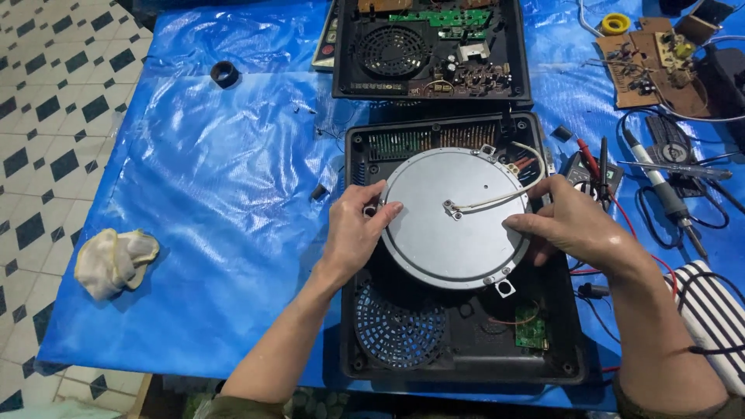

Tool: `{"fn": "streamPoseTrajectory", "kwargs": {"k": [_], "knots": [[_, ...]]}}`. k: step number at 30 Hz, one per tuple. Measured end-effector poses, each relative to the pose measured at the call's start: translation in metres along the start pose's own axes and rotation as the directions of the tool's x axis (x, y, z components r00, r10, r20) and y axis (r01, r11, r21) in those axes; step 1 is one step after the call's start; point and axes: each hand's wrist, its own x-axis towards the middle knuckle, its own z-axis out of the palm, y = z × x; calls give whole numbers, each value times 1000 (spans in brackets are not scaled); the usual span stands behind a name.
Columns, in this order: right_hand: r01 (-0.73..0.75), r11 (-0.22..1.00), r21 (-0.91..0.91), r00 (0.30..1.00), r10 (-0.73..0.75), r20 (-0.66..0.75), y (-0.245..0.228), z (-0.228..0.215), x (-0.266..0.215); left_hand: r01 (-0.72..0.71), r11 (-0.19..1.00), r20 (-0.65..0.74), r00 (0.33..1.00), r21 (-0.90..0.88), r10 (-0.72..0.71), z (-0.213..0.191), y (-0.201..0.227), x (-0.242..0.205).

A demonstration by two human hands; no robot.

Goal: Testing the heating element and circuitry of an induction cooktop using a multimeter for diagnostic purposes.

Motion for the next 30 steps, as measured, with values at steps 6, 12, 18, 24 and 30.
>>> {"fn": "streamPoseTrajectory", "kwargs": {"k": [6, 12, 18, 24, 30], "knots": [[51, 999, 7, 999, -51, -1, 10, -2, 9, -50, 989, -21, 998, 136, 53, 8, 4, 2], [60, 997, -50, 998, -61, -24, 8, 0, 7, 3, 999, -29, 1000, 50, -2, 2, 4, 1], [92, 996, -7, 995, -92, -31, 13, 2, 18, 83, 997, 71, 994, 6, -83, -14, 12, 0], [83, 996, -31, 996, -84, -42, 11, 4, 17, 84, 995, 160, 983, 53, -91, -15, 1, 4], [79, 993, -83, 992, -86, -90, 16, 7, 22, 281, 959, 196, 943, -29, -270, -33, 28, 5]]}}
